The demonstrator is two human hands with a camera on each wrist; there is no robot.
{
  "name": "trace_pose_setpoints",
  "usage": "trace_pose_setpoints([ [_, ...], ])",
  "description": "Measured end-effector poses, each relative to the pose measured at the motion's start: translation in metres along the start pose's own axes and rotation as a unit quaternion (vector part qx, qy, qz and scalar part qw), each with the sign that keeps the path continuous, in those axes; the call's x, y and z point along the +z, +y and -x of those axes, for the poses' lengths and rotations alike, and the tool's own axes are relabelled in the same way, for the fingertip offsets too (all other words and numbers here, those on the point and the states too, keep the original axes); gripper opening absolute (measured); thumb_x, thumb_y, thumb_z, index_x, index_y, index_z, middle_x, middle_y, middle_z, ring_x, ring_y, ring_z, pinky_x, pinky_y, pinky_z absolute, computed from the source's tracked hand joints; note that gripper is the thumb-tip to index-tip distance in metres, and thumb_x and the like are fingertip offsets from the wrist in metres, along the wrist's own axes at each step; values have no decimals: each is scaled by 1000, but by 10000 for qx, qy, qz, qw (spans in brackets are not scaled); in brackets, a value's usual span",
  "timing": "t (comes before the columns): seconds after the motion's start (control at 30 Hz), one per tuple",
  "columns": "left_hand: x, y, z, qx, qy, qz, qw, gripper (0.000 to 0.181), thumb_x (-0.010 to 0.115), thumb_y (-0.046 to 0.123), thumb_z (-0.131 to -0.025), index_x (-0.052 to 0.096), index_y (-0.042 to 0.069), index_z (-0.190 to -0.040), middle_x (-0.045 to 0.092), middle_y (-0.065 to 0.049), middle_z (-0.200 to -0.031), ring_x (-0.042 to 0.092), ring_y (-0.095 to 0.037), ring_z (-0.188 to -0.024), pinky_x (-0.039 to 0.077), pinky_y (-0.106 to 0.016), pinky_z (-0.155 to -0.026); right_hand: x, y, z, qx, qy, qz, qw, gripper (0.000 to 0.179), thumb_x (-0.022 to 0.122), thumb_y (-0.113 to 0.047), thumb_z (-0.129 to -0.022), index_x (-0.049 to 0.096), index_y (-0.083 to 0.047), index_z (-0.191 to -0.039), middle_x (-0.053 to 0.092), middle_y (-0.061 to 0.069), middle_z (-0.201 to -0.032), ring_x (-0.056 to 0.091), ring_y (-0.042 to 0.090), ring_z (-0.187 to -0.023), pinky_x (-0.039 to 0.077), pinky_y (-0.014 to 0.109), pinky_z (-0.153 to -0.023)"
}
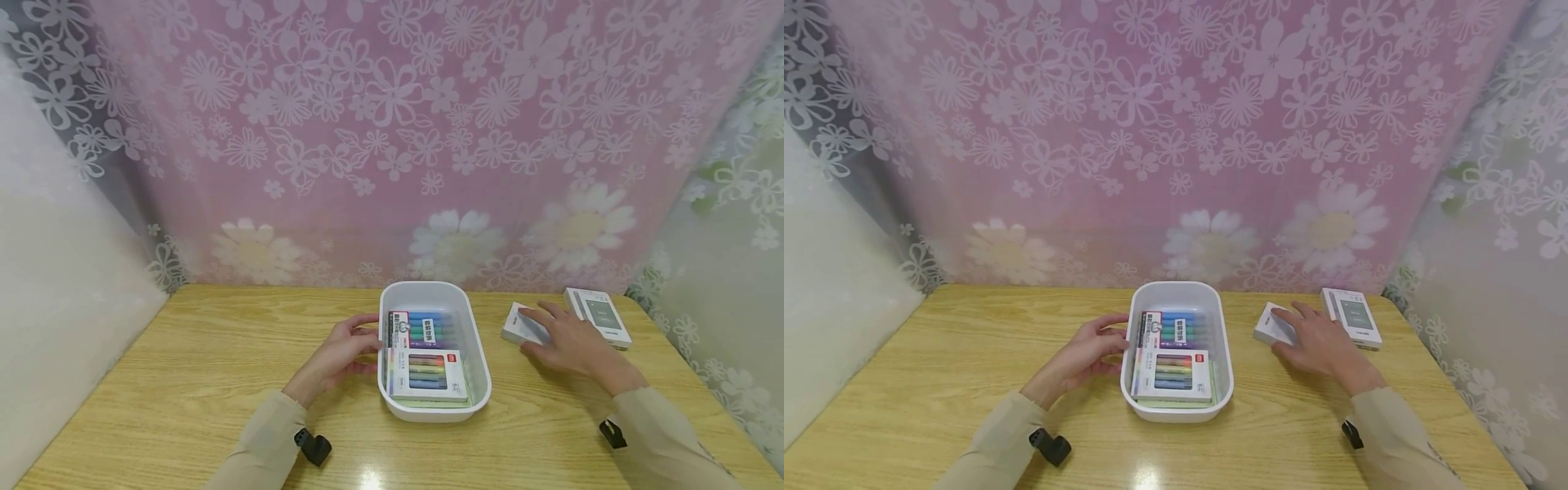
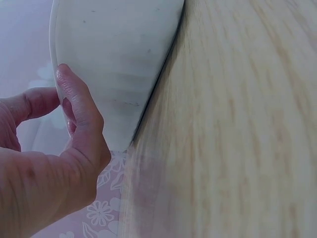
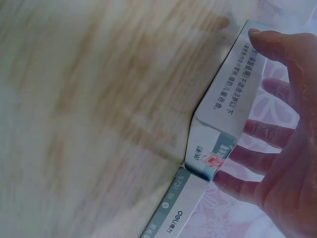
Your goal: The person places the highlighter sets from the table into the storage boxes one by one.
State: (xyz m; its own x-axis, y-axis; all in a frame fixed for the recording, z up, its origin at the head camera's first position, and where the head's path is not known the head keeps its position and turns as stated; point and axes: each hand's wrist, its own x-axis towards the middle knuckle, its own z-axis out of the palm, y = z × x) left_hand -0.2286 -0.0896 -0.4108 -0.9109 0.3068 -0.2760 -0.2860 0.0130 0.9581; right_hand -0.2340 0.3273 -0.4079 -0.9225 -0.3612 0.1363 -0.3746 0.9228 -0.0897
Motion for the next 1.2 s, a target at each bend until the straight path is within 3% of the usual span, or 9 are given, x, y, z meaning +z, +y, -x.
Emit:
trace_pose_setpoints([
  [0.37,1,1,1,20,23,-7,10000,61,63,8,-91,45,8,-150,59,-22,-136,68,-20,-99,61,-30,-68,-1,-2,2,128,-243,301,9992,62,70,-46,-90,57,-18,-145,62,27,-131,60,52,-112,52,67,-71],
  [0.73,1,1,2,7,54,21,10000,63,63,8,-90,45,8,-150,59,-21,-135,69,-20,-98,61,-30,-67,-1,-2,2,53,-211,153,9996,64,74,-46,-87,60,-15,-141,66,26,-118,63,33,-87,50,42,-59],
  [0.87,1,0,1,-3,62,29,10000,62,64,7,-90,46,8,-149,59,-21,-134,69,-20,-97,62,-31,-68,-1,-2,3,81,-220,111,9997,65,74,-45,-88,60,-14,-143,65,26,-119,64,32,-88,50,43,-59],
  [1.2,0,0,1,-2,63,14,10000,61,64,8,-91,45,9,-149,59,-21,-134,69,-20,-98,62,-31,-68,-12,-7,4,-100,52,291,9995,64,74,-45,-88,60,-14,-142,67,24,-120,66,41,-97,56,58,-76],
])
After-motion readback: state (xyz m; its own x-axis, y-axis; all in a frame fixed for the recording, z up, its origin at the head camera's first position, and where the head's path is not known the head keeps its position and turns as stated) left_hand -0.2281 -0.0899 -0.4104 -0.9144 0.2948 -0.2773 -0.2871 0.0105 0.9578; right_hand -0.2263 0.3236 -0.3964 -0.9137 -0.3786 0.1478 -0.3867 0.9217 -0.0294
